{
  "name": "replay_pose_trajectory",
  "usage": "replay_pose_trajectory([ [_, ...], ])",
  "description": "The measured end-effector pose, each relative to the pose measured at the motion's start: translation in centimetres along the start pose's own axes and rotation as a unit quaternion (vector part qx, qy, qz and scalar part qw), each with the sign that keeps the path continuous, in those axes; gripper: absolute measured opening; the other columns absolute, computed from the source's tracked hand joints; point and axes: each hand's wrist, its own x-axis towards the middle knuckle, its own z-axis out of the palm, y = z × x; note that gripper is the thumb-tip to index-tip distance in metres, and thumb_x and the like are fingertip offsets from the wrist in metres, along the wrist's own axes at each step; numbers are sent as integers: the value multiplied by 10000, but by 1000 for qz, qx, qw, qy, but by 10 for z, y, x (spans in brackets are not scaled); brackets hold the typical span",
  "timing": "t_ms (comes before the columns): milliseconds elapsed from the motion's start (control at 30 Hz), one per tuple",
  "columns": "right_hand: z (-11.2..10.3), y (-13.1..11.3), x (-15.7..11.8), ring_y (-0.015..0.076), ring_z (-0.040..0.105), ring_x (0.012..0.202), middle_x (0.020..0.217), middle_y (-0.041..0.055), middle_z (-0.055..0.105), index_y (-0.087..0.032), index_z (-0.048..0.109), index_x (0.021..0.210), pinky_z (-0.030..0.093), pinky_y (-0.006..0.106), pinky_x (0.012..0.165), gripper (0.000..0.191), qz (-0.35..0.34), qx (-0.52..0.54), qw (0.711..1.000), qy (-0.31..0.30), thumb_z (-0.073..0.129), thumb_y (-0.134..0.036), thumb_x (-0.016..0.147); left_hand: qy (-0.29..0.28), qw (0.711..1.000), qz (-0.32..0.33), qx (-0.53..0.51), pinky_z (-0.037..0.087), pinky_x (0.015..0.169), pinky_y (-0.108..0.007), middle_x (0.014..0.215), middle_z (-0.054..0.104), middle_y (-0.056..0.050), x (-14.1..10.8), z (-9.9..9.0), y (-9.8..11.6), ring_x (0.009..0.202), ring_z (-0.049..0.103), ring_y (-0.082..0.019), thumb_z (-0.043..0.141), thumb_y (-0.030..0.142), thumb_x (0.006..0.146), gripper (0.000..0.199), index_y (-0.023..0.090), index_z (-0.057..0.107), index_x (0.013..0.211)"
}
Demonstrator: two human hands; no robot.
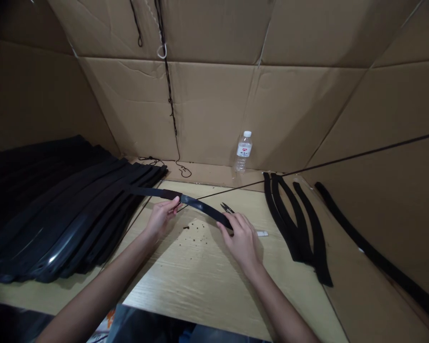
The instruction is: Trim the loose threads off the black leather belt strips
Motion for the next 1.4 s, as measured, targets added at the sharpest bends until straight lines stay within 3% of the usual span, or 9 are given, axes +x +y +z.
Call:
replay_pose_trajectory([
  [333, 0, 4, 1, 229, 650, 860, 905, 67, 691, -183, 646, 998, 524, 359, 759, 183, -26, -12, 1000, 5, 604, -341, 917, 6, 1000, -7, 1, 192, 512, -267, 531, 477, 8, 0, -1, 0, 524, 395, -80, 883, 488, 535, 485, 147, 544, 472],
  [533, 1, 3, -5, 183, 634, 741, 844, 32, 651, -197, 603, 917, 471, 291, 642, 143, -20, -31, 999, -29, 598, -339, 918, -8, 999, -9, 44, 145, 502, -284, 510, 360, 33, -2, -1, 0, 489, 312, -63, 829, 543, 630, 551, 166, 463, 464],
  [633, 0, 3, -7, 171, 608, 705, 827, 25, 617, -211, 567, 866, 439, 281, 612, 97, -26, -41, 998, -43, 543, -280, 930, -29, 998, -34, 36, 97, 502, -288, 529, 334, 50, -3, 0, 1, 471, 232, -47, 824, 573, 618, 534, 159, 500, 524],
  [733, -2, 3, -6, 178, 611, 736, 847, 29, 608, -219, 553, 873, 444, 284, 625, 51, -21, -37, 998, -54, 514, -212, 905, -66, 997, -15, 21, 72, 520, -296, 535, 278, 62, -4, 3, 2, 486, 186, -51, 813, 579, 631, 568, 177, 428, 516],
  [800, -3, 4, -5, 199, 631, 811, 910, 41, 631, -218, 572, 953, 470, 300, 671, 77, 0, -30, 998, -51, 530, -216, 889, -89, 996, 15, 20, 88, 531, -300, 529, 260, 59, -6, 4, 4, 500, 185, -61, 776, 577, 687, 587, 190, 374, 506],
  [933, -3, 5, -4, 233, 638, 949, 1018, 70, 652, -203, 599, 1110, 504, 362, 819, 256, 24, -2, 999, -48, 572, -380, 926, -103, 994, 40, 4, 95, 540, -304, 534, 261, 54, -8, 4, 7, 508, 180, -71, 733, 555, 749, 547, 187, 393, 529],
  [1133, -3, 5, -3, 219, 613, 877, 941, 70, 648, -183, 630, 1021, 484, 365, 783, 256, 1, 5, 1000, -27, 536, -414, 965, -57, 998, 5, -39, 114, 524, -295, 541, 367, 39, -5, 2, 4, 498, 231, -65, 834, 509, 633, 468, 166, 526, 552],
  [1400, -7, -2, 1, 201, 595, 834, 896, 64, 640, -162, 623, 980, 461, 335, 739, 206, -54, -22, 998, 20, 634, -359, 920, -19, 999, 8, -34, 167, 512, -291, 528, 425, 17, -2, 1, 0, 499, 306, -64, 860, 466, 609, 441, 152, 563, 520],
])
